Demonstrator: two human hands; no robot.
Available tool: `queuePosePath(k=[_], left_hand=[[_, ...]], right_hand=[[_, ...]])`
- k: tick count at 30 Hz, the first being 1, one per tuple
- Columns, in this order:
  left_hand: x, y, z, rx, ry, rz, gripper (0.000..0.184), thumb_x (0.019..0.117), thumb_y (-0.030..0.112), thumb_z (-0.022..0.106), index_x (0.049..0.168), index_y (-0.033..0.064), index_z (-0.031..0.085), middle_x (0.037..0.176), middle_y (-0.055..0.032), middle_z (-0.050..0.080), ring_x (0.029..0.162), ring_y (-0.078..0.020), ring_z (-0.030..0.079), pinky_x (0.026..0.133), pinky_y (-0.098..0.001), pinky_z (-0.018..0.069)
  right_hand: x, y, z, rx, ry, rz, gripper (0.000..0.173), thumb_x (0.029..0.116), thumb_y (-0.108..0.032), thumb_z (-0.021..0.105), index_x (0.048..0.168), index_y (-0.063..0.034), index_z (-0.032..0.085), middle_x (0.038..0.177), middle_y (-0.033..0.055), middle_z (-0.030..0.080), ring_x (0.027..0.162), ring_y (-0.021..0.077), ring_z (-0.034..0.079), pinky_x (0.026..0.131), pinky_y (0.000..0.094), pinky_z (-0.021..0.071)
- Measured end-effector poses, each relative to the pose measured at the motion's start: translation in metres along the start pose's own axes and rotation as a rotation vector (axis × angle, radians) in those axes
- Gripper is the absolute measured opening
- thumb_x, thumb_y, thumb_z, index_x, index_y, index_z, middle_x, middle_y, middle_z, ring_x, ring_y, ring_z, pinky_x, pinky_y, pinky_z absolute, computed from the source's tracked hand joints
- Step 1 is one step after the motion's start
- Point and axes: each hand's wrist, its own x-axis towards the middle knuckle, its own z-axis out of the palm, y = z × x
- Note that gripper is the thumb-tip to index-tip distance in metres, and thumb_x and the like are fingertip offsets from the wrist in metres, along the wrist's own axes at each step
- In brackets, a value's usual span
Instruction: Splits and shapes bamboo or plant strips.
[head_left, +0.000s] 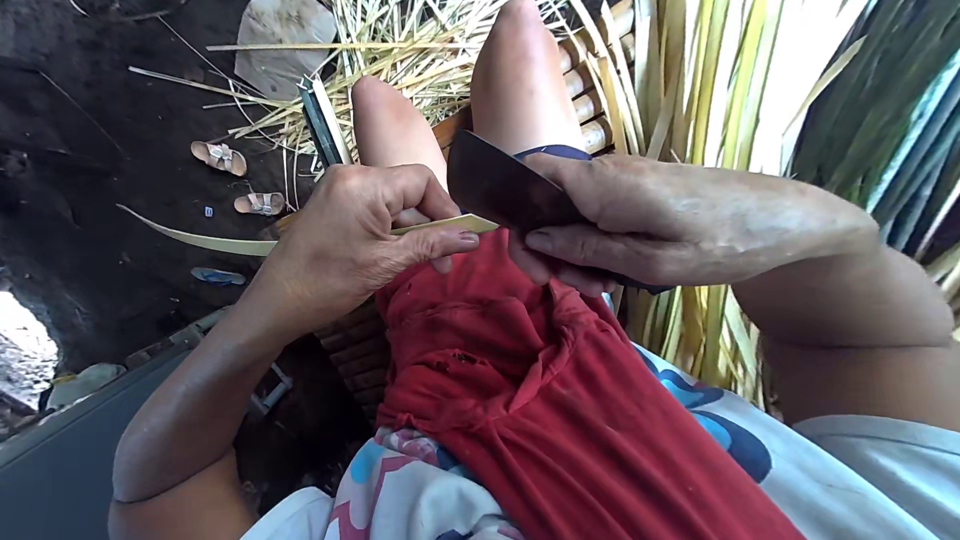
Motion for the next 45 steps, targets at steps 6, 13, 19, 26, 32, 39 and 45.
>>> queuePosePath(k=[6,13,19,26,32,39,45], left_hand=[[-0.002,-0.002,0.0,-0.106,0.041,0.024,0.006,0.0928,0.01,0.072,0.095,0.0064,0.069,0.077,0.0086,0.073,0.068,0.0047,0.068,0.064,-0.0108,0.0565],[-0.011,-0.005,-0.001,-0.194,0.04,-0.064,0.005,0.0958,0.008,0.068,0.092,0.0098,0.066,0.069,0.0128,0.069,0.051,0.0111,0.052,0.045,-0.0068,0.0399],[-0.028,-0.008,0.003,-0.25,0.055,-0.187,0.006,0.0982,0.009,0.066,0.103,0.0078,0.063,0.075,0.0089,0.071,0.052,0.006,0.055,0.046,-0.0098,0.0443],[-0.017,-0.002,-0.004,-0.196,-0.094,0.143,0.038,0.1031,0.013,0.059,0.135,-0.008,0.058,0.13,-0.0067,0.061,0.106,-0.0023,0.064,0.089,-0.0173,0.057],[0.065,-0.055,0.015,-0.589,-0.254,0.53,0.047,0.0855,0.019,0.081,0.13,0.0257,0.066,0.127,0.0151,0.067,0.108,0.0023,0.065,0.092,-0.0211,0.0572],[0.1,-0.086,0.038,-0.717,-0.12,0.541,0.076,0.0619,0.033,0.097,0.127,0.0277,0.059,0.12,0.0146,0.067,0.105,0.0035,0.063,0.088,-0.0172,0.0549],[0.101,-0.103,0.054,-0.734,0.022,0.622,0.059,0.0679,0.041,0.093,0.115,0.0279,0.059,0.108,0.0148,0.067,0.097,0.0063,0.062,0.081,-0.0128,0.0534]], right_hand=[[0.009,0.002,0.016,0.084,0.112,-0.044,0.005,0.1052,-0.005,0.045,0.11,-0.0034,0.047,0.075,-0.0041,0.059,0.055,-0.0029,0.055,0.05,0.0125,0.0511],[0.033,0.024,0.05,0.118,0.268,-0.186,0.017,0.1039,-0.004,0.049,0.118,0.0046,0.044,0.075,0.001,0.061,0.056,0.0017,0.06,0.051,0.0169,0.0547],[0.047,0.047,0.038,0.043,0.171,-0.23,0.025,0.1065,-0.016,0.05,0.12,0.0052,0.049,0.08,-0.001,0.063,0.067,-0.0002,0.063,0.064,0.0175,0.0571],[0.031,0.04,0.009,-0.151,0.523,-0.415,0.022,0.0989,-0.023,0.065,0.087,-0.0044,0.065,0.072,-0.0093,0.061,0.064,-0.0101,0.054,0.059,0.0091,0.0453],[0.01,0.027,-0.007,-0.186,0.486,-0.43,0.025,0.1031,-0.026,0.058,0.091,-0.005,0.065,0.067,-0.012,0.058,0.058,-0.0109,0.052,0.054,0.0082,0.0454],[0.009,0.039,0.004,-0.313,0.793,-0.351,0.027,0.1006,-0.026,0.062,0.086,-0.0032,0.066,0.061,-0.0048,0.056,0.052,-0.0034,0.051,0.048,0.0149,0.0444],[0.011,0.052,0.02,-0.068,0.895,-0.346,0.021,0.1014,-0.018,0.06,0.094,0.0003,0.066,0.062,-0.0062,0.057,0.052,-0.0034,0.052,0.049,0.0151,0.0478]])
